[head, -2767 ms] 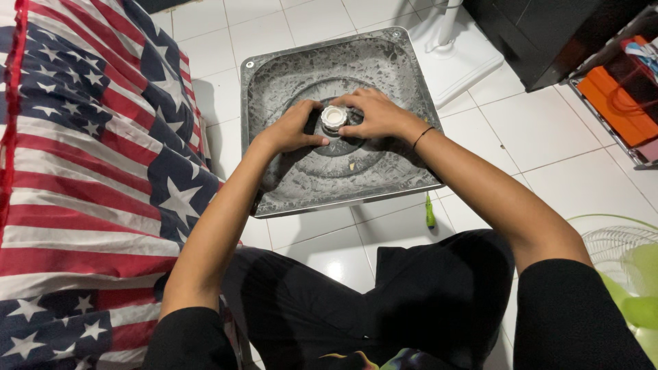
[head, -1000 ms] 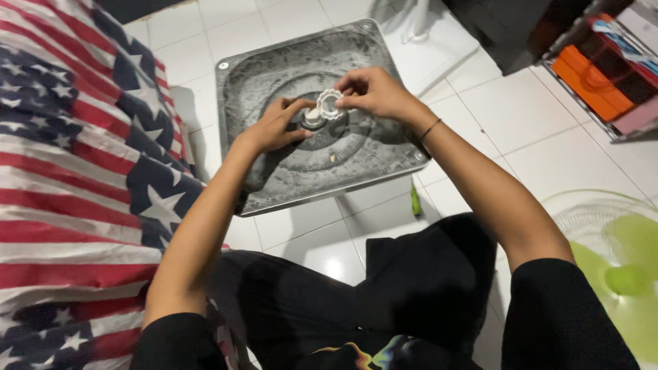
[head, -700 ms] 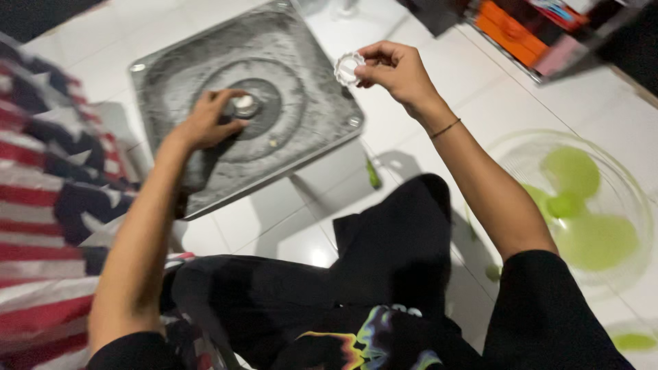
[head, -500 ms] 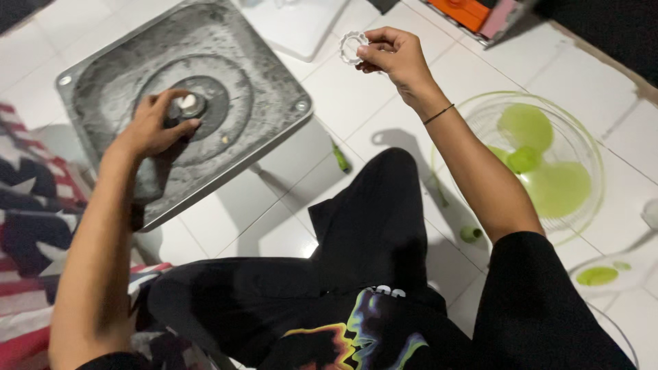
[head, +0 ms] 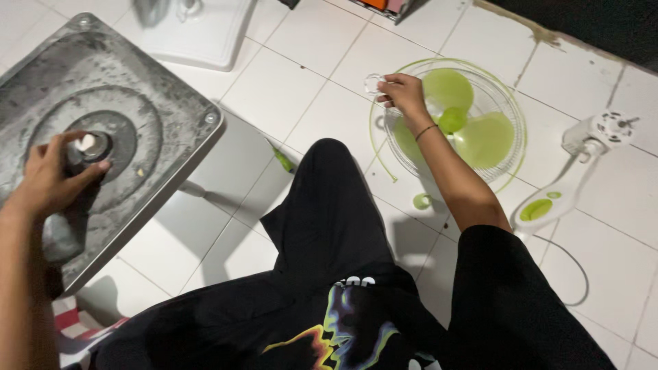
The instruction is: The person sits on the floor and disassembles a pedestal fan. They detach the fan head from the pole, unscrew the locking knob from the motor housing, separate the pole from the round base, and use a screwdriver on the rear motor housing screws.
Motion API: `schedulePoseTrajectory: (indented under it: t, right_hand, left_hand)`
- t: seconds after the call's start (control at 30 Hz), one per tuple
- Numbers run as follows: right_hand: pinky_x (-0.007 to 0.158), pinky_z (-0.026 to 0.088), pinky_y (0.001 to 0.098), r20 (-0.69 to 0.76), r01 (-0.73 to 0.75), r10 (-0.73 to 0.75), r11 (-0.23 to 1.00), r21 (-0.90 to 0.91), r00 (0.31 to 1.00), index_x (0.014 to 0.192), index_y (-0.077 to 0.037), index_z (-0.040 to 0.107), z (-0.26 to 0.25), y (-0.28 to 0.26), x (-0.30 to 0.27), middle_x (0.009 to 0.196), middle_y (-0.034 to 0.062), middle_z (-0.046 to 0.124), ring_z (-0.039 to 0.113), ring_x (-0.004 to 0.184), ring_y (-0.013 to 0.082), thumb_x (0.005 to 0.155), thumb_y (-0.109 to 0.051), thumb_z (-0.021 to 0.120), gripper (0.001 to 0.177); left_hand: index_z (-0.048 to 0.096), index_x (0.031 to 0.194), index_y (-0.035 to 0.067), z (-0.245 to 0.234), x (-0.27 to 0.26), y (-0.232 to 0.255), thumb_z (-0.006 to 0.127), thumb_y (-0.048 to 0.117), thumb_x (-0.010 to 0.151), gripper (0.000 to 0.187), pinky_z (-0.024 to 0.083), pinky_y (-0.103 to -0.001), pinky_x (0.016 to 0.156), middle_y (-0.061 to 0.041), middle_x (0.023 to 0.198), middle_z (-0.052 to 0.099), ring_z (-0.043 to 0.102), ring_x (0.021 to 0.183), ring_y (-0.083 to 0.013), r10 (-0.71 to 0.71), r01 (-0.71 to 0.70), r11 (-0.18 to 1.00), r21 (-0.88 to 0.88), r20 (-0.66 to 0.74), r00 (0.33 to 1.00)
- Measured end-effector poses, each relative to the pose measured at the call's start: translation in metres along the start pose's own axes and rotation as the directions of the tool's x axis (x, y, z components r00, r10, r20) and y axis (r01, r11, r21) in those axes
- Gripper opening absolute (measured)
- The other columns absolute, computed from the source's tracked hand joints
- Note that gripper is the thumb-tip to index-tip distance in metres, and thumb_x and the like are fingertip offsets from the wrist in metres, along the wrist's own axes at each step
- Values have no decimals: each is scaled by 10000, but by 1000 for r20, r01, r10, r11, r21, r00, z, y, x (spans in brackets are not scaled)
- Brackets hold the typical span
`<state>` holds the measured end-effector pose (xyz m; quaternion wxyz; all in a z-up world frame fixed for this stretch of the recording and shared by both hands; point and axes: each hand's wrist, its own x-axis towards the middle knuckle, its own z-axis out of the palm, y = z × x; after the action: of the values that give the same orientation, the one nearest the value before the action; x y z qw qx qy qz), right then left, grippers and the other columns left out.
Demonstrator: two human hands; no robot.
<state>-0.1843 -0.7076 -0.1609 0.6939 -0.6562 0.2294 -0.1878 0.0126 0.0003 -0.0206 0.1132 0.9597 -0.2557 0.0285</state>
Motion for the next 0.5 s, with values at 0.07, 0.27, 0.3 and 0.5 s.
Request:
schedulePoseTrajectory:
  t: [0.07, 0.27, 0.3, 0.5]
  right_hand:
    - [580, 559, 243, -94, -11, 5, 998, -67, 996, 1178, 62, 657, -36, 17, -6, 931, 126, 753, 743, 725, 167, 884, -101, 782, 358]
    - [567, 583, 261, -230, -35, 29, 999, -24, 973, 1024, 44, 645, -103, 77, -22, 879, 141, 741, 743, 701, 172, 878, -55, 803, 238]
    - [562, 583, 267, -247, -54, 45, 998, -32, 968, 1004, 38, 643, -106, 86, -23, 863, 142, 739, 740, 691, 172, 874, -52, 803, 225]
    - [571, 586, 291, -242, 42, -39, 999, 8, 970, 976, 35, 642, -83, 128, -72, 840, 147, 733, 726, 695, 208, 848, 12, 764, 179]
  left_hand:
    - [497, 1480, 157, 10, 3, -9, 800, 538, 861, 787, 497, -569, 999, -382, 1339, 528, 566, 1202, -504, -54, 55, 998, 40, -24, 998]
    - [485, 1440, 17, 30, 17, -39, 818, 355, 945, 686, 569, -465, 860, -277, 1115, 656, 681, 1008, -370, 34, -35, 998, -58, -16, 999]
    - [461, 1442, -23, 35, 20, -43, 802, 310, 965, 674, 586, -428, 794, -247, 1072, 676, 713, 946, -332, 29, -28, 990, -138, 4, 1000]
    - [450, 1418, -85, 48, 20, -58, 807, 206, 988, 630, 585, -387, 796, -242, 1044, 674, 710, 903, -302, 140, -132, 923, -360, -6, 990]
